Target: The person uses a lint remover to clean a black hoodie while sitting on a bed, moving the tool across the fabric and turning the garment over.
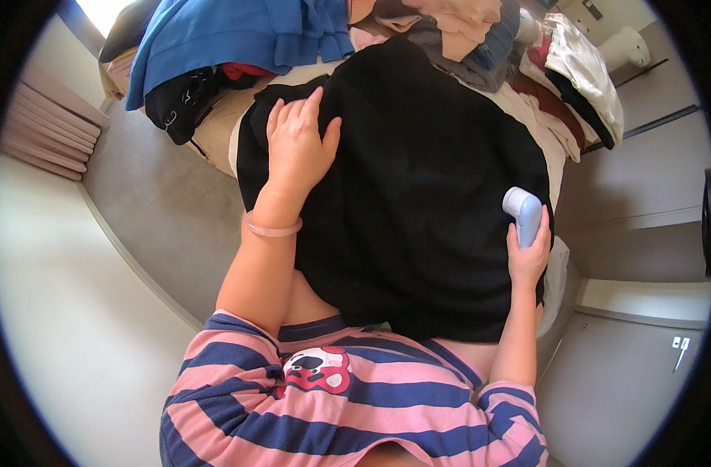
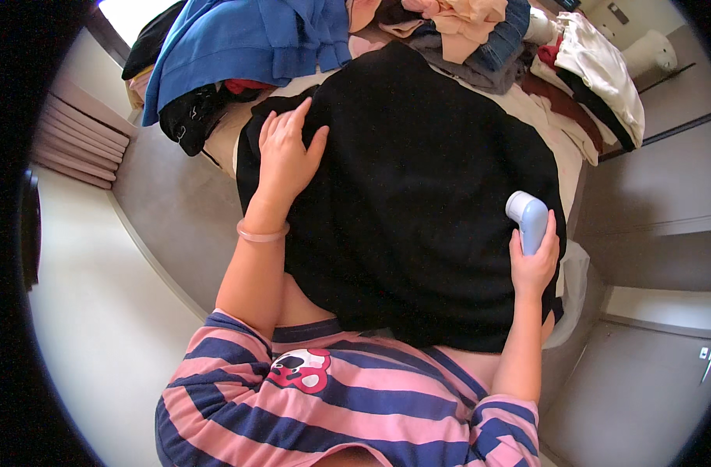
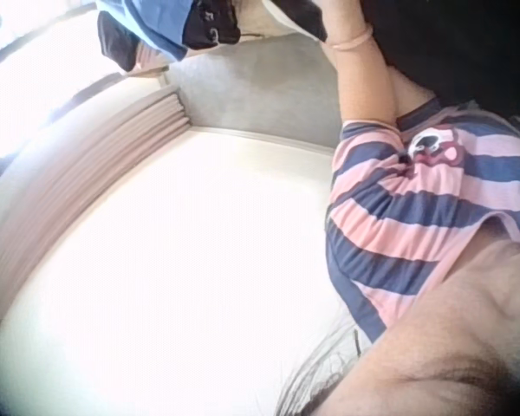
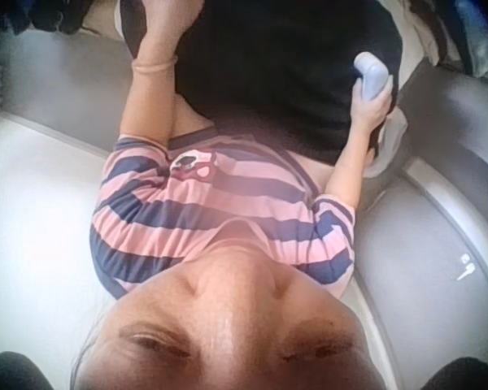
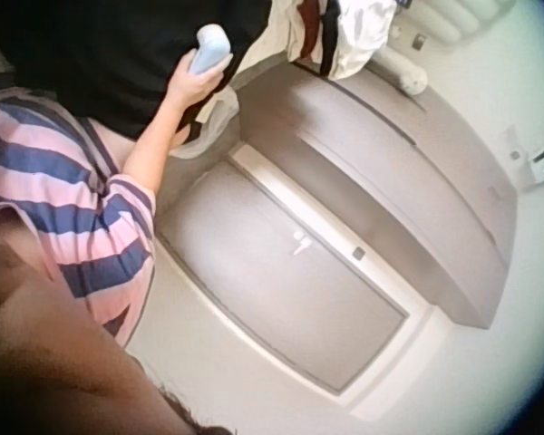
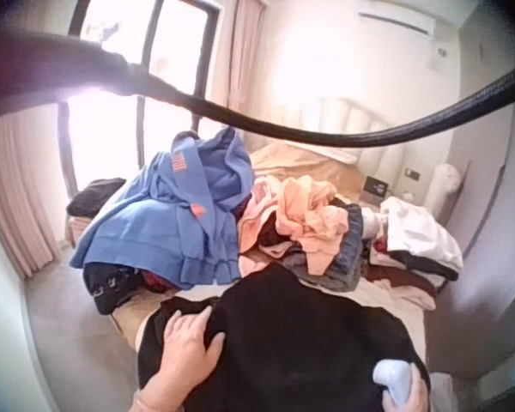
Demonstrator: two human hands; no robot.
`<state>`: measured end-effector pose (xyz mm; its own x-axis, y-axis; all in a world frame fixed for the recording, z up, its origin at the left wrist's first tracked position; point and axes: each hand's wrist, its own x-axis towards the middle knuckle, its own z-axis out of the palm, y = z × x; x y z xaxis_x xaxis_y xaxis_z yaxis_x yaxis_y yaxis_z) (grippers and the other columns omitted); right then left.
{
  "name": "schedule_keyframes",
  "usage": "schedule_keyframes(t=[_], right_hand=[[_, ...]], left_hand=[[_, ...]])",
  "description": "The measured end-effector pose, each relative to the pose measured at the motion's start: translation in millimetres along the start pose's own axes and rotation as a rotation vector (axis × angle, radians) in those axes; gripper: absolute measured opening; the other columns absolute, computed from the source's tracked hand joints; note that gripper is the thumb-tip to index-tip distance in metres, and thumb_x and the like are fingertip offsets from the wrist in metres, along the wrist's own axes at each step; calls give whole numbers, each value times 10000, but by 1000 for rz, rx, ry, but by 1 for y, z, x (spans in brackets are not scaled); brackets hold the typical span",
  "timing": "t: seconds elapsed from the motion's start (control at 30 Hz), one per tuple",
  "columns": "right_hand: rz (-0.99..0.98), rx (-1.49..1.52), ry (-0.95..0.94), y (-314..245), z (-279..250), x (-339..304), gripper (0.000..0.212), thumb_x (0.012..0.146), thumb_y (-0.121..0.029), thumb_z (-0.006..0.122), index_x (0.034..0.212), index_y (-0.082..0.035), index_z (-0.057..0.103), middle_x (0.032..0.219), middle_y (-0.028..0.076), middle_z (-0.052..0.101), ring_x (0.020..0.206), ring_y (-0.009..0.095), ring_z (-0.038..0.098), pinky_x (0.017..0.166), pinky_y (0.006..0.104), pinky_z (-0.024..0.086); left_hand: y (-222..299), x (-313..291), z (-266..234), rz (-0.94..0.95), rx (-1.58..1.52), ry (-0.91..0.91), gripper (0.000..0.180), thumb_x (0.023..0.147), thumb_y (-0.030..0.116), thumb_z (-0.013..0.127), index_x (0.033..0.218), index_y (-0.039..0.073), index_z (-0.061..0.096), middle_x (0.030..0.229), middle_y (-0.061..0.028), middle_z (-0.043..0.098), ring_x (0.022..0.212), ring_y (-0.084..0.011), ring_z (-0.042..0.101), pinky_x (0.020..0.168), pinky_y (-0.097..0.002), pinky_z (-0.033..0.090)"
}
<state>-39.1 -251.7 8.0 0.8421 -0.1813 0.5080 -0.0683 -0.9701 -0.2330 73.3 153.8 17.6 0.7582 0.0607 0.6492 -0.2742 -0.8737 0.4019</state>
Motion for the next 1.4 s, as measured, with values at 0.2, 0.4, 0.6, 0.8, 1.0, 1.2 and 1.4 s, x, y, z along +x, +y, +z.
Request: schedule_keyframes(t=[0.2, 0.4, 0.6, 0.8, 1.0, 1.2, 1.4], right_hand=[[-9, 74, 50, 0, 3, 0, 702, 837, -235, 768, 1461, -127, 465, 1200, 176, 640, 1079, 395, 616, 919, 481, 496], [-6, 80, 60, -1, 6, 0, 719, 825, -236, 777, 1463, -125, 465, 1205, 178, 641, 1084, 395, 615, 907, 465, 500], [280, 381, 4, 6, -1, 7, 717, 845, -299, 799, 1445, -59, 490, 1370, 178, 591, 1228, 306, 589, 1028, 398, 456], [-184, 615, -118, -94, -14, 10, 779, 807, -289, 839, 1470, -95, 477, 1390, 165, 582, 1186, 289, 617, 1013, 390, 484], [-406, 211, -97, -104, 23, 43, 763, 745, -309, 841, 1428, -172, 531, 1048, 137, 660, 928, 329, 640, 834, 425, 533], [-367, 282, -208, -125, 11, 29, 785, 723, -321, 853, 1424, -163, 536, 995, 151, 651, 903, 343, 644, 811, 423, 541], [-343, 203, -176, -107, 15, 28, 791, 748, -335, 829, 1447, -171, 498, 974, 131, 624, 888, 336, 637, 795, 425, 544]], left_hand=[[47, -16, -6, 218, -206, -183, 376, 852, 169, 725, 1197, 36, 659, 832, -110, 681, 766, -298, 652, 752, -399, 481], [77, -53, -5, 501, -166, -536, 366, 889, 173, 681, 1237, 63, 661, 761, -40, 643, 685, -213, 627, 690, -337, 456], [70, -54, -14, 446, -402, -444, 228, 824, 131, 752, 1043, 75, 725, 780, -52, 626, 728, -234, 625, 759, -341, 479], [62, -68, -25, 387, -417, -411, 214, 807, 115, 762, 1015, 84, 720, 809, -52, 615, 780, -251, 618, 807, -353, 469], [58, -62, -24, 411, -466, -487, 202, 791, 124, 773, 980, 80, 720, 807, -60, 621, 789, -254, 622, 792, -358, 472], [57, -59, -20, 389, -508, -484, 157, 782, 116, 772, 924, 76, 718, 782, -65, 619, 768, -263, 623, 769, -363, 475], [63, -57, -19, 385, -503, -493, 135, 743, 103, 798, 817, 55, 695, 732, -83, 625, 714, -274, 622, 713, -369, 468]])
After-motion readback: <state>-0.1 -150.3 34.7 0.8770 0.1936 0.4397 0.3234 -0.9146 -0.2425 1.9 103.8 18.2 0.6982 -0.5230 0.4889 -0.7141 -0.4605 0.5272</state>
